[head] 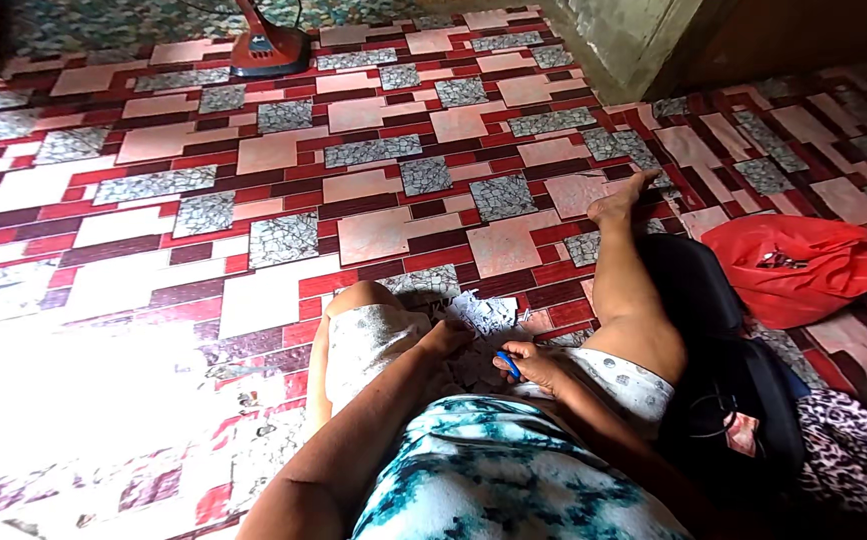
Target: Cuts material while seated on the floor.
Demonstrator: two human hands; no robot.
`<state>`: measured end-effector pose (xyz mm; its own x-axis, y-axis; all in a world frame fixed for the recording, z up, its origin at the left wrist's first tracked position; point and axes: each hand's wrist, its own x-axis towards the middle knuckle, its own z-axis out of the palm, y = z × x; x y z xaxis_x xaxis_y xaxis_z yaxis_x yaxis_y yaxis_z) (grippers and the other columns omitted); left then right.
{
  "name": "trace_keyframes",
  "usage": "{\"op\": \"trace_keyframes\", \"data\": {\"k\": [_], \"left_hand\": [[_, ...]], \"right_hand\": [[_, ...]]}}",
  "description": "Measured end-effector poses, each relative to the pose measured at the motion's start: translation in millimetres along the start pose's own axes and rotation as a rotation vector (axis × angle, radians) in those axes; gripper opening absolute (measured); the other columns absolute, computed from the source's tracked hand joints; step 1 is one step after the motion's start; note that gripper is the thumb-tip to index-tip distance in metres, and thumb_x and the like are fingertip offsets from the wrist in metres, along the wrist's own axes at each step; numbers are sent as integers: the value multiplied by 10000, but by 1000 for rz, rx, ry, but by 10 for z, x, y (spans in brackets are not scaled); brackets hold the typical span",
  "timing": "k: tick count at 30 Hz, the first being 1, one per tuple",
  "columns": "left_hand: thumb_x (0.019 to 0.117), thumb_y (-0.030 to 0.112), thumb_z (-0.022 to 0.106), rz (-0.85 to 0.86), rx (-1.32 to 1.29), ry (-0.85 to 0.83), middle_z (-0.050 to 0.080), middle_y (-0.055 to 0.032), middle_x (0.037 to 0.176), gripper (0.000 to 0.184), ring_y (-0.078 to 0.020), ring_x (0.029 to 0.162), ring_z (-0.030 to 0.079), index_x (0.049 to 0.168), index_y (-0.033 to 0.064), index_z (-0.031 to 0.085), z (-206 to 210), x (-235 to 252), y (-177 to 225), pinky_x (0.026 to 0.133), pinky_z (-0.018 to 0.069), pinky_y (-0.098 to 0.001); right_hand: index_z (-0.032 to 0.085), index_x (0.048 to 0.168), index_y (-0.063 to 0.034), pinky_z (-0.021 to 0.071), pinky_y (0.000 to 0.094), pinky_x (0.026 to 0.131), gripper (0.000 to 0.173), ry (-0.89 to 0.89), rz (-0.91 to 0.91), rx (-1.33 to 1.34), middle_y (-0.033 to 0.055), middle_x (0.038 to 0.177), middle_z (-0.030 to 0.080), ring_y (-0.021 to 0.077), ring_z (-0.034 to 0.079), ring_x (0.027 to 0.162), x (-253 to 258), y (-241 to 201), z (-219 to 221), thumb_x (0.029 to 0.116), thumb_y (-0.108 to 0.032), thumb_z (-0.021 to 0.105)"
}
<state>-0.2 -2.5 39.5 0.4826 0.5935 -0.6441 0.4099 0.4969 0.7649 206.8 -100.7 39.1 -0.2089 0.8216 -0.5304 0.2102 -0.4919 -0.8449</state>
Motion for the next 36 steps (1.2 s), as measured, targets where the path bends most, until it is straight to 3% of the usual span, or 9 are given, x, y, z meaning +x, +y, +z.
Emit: {"op": "trace_keyframes", "data": {"k": [7, 15, 19, 25, 36], "left_hand": [[1060, 176, 562, -5, 36, -1, 611, -4, 757, 178, -42, 533, 506, 1116, 16, 614, -6, 16, -6, 499, 430, -189], [1065, 189, 564, -50, -24, 19, 623, -3, 751, 197, -43, 520, 508, 1139, 14, 618, 0, -2, 18, 486, 426, -186], [1072, 173, 545, -72, -45, 26, 624, -3, 743, 191, -44, 517, 516, 1149, 12, 612, 3, -24, 38, 482, 432, -186], [1072, 172, 544, -71, -52, 35, 621, 3, 728, 189, -37, 504, 504, 1140, 13, 618, 1, -23, 45, 472, 418, -178], [1073, 183, 545, -62, -16, 8, 605, 9, 712, 197, -41, 497, 486, 1125, 12, 628, 7, -15, 33, 472, 407, -183]], "right_hand": [[649, 1115, 5, 511, 207, 585, 240, 32, -21, 22, -1, 790, 665, 48, 606, 626, 15, 37, 7, 981, -190, 688], [667, 1128, 12, 517, 207, 577, 235, 189, -44, 74, 12, 777, 673, 54, 608, 607, 22, 35, -12, 976, -165, 696], [643, 1183, 44, 541, 210, 613, 271, 200, -59, 53, 40, 854, 682, 53, 624, 647, 12, 19, -12, 967, -110, 694], [621, 1163, -22, 466, 208, 566, 278, 127, 42, 39, 14, 828, 666, 58, 594, 646, -1, -11, -17, 1011, -254, 651], [649, 1134, 8, 496, 208, 577, 258, 138, -15, 30, 15, 800, 664, 53, 599, 627, 10, 17, -14, 988, -203, 684]]}}
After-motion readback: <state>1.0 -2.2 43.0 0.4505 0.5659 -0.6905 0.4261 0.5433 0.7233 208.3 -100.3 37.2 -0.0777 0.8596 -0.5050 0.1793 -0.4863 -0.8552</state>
